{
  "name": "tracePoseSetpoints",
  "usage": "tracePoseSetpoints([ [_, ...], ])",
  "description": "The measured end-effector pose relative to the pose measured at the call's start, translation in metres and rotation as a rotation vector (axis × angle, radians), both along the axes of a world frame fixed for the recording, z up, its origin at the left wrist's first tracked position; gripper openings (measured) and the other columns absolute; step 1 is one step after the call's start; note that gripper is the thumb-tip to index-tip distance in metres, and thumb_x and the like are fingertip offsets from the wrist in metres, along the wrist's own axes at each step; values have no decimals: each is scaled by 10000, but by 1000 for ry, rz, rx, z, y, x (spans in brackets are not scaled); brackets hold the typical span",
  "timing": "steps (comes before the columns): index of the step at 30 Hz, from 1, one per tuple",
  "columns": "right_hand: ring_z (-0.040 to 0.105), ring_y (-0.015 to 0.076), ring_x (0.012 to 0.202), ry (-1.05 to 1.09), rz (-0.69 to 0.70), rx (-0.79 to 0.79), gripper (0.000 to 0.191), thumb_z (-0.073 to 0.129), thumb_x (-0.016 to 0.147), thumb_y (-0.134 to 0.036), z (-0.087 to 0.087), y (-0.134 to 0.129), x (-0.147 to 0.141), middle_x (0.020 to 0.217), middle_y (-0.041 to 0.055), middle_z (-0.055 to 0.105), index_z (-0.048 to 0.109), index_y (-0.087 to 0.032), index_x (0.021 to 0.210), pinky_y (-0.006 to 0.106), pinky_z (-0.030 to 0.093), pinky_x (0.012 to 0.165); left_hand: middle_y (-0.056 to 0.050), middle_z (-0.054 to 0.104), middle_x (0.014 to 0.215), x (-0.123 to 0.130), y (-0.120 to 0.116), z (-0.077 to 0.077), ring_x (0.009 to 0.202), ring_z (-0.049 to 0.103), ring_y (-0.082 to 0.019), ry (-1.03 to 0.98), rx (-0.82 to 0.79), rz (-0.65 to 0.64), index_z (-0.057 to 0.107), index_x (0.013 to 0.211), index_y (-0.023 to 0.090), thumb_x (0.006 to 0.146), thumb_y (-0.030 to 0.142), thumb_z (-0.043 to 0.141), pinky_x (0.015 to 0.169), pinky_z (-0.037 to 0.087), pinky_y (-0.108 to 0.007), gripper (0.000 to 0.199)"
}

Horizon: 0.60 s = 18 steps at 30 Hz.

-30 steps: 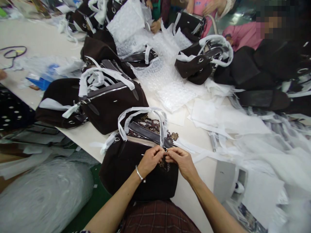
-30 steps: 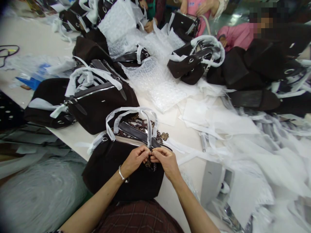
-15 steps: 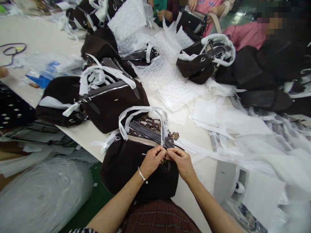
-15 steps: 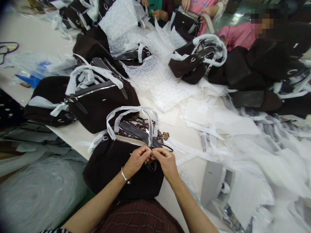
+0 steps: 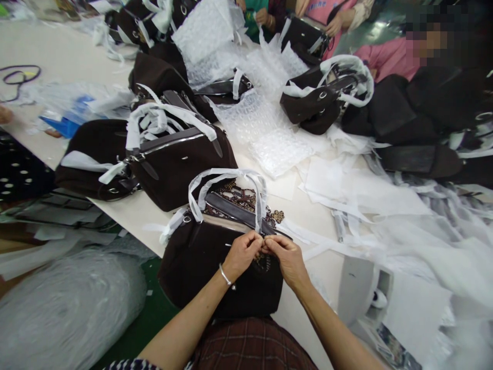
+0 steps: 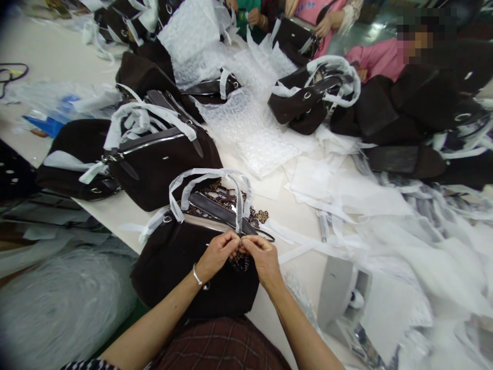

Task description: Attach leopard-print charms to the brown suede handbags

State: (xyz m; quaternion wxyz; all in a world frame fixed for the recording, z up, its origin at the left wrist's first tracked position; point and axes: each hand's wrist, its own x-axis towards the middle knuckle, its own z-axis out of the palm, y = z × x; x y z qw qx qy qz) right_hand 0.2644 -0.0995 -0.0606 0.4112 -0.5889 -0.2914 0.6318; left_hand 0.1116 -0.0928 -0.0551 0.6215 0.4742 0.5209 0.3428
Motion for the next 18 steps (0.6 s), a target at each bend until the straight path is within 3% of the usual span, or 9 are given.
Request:
tracePoseSetpoints([
  [7,656,193,737,-74,64,41,270,763,711,-425,3,1,-2,803,37,727,741,-187,836,334,542,744,16,569,669,-2,0,0,604,507,-115,39,23,-13,581,754,168,894,366,481,594,408,-223,262],
  [13,651,200,746,-457,298,251,169,683,769,-373,19,13,3,779,30,732,750,-218,756,311,498,721,26,511,647,-4,-2,2,637,455,-116,157,138,0,535,671,173,876,290,494,626,351,-219,240],
  [18,651,195,733,-525,485,303,193,588,842,-330,29,22,8,768,21,728,745,-241,775,307,485,701,32,499,642,-3,-2,1,627,445,-114,135,104,-13,527,677,175,883,275,474,627,346,-220,235],
])
